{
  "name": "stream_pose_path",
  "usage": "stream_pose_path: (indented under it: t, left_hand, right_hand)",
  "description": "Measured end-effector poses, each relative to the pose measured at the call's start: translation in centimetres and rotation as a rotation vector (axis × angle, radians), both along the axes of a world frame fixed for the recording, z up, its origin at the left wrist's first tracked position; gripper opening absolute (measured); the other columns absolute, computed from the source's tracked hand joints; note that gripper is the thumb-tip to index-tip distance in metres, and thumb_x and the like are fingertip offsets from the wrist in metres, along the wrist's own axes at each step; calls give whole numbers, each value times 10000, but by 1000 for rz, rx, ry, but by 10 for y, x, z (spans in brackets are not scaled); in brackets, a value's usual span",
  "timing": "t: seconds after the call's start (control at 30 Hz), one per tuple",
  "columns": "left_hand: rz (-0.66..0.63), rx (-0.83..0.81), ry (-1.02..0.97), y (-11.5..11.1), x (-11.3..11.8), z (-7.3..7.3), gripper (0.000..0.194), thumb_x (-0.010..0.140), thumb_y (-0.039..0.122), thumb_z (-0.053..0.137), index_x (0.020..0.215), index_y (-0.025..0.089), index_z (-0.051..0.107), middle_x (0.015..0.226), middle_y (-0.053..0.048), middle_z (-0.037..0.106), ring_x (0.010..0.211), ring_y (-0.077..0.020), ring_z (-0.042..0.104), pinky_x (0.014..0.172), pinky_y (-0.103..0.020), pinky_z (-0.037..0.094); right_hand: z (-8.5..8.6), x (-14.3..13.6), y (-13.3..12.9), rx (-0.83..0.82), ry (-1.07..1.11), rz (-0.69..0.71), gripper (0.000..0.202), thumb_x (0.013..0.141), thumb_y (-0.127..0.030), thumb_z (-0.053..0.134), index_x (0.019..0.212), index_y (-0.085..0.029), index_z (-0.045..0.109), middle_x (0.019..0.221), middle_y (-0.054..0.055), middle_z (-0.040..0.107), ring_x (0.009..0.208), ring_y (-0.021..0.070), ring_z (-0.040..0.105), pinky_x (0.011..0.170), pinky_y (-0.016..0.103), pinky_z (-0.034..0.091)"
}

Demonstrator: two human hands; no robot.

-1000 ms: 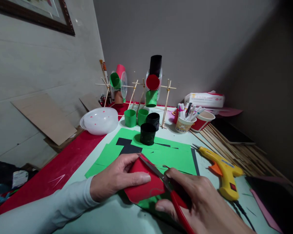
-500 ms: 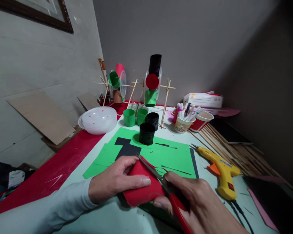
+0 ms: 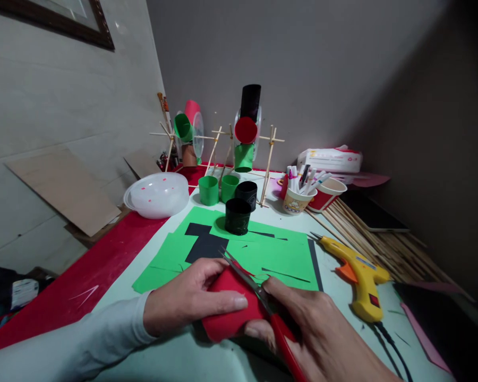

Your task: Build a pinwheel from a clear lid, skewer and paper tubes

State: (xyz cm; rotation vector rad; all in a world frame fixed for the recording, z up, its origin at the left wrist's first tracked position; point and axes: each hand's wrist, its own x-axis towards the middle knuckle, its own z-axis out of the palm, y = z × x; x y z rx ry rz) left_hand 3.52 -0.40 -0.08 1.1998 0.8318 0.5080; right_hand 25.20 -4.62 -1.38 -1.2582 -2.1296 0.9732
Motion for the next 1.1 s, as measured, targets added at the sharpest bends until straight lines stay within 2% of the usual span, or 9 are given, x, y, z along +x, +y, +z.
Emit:
stream_pose_path:
  t: [0.2, 0.4, 0.5, 0.6, 0.7, 0.77, 0.87, 0.93, 1.1]
  left_hand:
    - [9, 58, 84, 2, -1, -2, 406, 745, 425, 800, 1016, 137, 710, 983, -62, 707, 902, -206, 607, 813, -309, 520]
    - [0, 41, 37, 3, -3, -1, 385, 722, 394, 824, 977, 143, 680, 888, -10, 658, 819, -152, 568, 751, -253, 473]
    - [-25, 37, -38, 4, -8, 0, 413, 710, 315, 866, 1044, 182, 662, 883, 10, 686, 800, -127, 601, 703, -206, 473]
    - [-3, 73, -132, 4, -14, -1, 527, 687, 258, 901, 1155, 242, 658, 1058, -16, 736, 944, -160, 676, 778, -211, 530]
    - [44, 145, -212, 5, -18, -1, 587, 686, 253, 913, 1220, 276, 672, 1255, -46, 716, 1122, -209, 681, 916, -252, 547]
    - [65, 193, -218, 6, -20, 1, 581, 700, 277, 907, 1237, 274, 684, 1265, -55, 722, 1151, -217, 674, 941, -257, 542]
    - [130, 228, -166, 6, -22, 4, 551, 729, 370, 883, 1234, 250, 700, 1120, -56, 759, 1018, -199, 688, 837, -242, 544]
    - [206, 258, -135, 6, -21, 4, 492, 752, 438, 853, 1174, 219, 729, 1012, -51, 755, 896, -174, 659, 747, -233, 523]
    - [298, 210, -184, 6, -15, 0, 579, 788, 487, 798, 1240, 145, 674, 1121, -120, 729, 972, -228, 639, 801, -295, 526]
  right_hand:
    - [2, -2, -5, 78, -75, -34, 338, 1019, -550, 482, 861, -262, 560, 666, -35, 617, 531, 143, 481, 513, 276, 349]
    - [3, 4, -1, 144, -9, -45, 309, 1015, -487, 531, 817, -251, 545, 611, -74, 527, 506, 108, 364, 464, 212, 324]
    - [6, 15, 9, 307, -54, -217, 296, 996, -489, 559, 824, -250, 541, 553, -87, 479, 484, 104, 369, 452, 191, 335]
    - [6, 30, 20, 427, -169, -387, 299, 985, -507, 530, 831, -252, 554, 526, -78, 509, 452, 116, 434, 444, 206, 357]
    - [-6, 45, 32, 465, -423, -416, 184, 972, -417, 510, 928, -244, 554, 534, -65, 558, 428, 144, 512, 438, 237, 353]
    - [-19, 53, 38, 501, -587, -442, 116, 951, -340, 527, 966, -227, 548, 642, -8, 641, 511, 192, 613, 474, 268, 377]
    - [-39, 58, 46, 537, -670, -450, 66, 927, -252, 536, 955, -198, 563, 815, 95, 686, 627, 256, 665, 526, 313, 400]
    - [-48, 60, 50, 563, -693, -441, 93, 936, -228, 514, 977, -179, 581, 833, 117, 669, 655, 272, 653, 552, 331, 413]
    - [-41, 58, 50, 655, -660, -428, 128, 925, -203, 501, 950, -161, 619, 850, 148, 659, 761, 310, 622, 667, 422, 494]
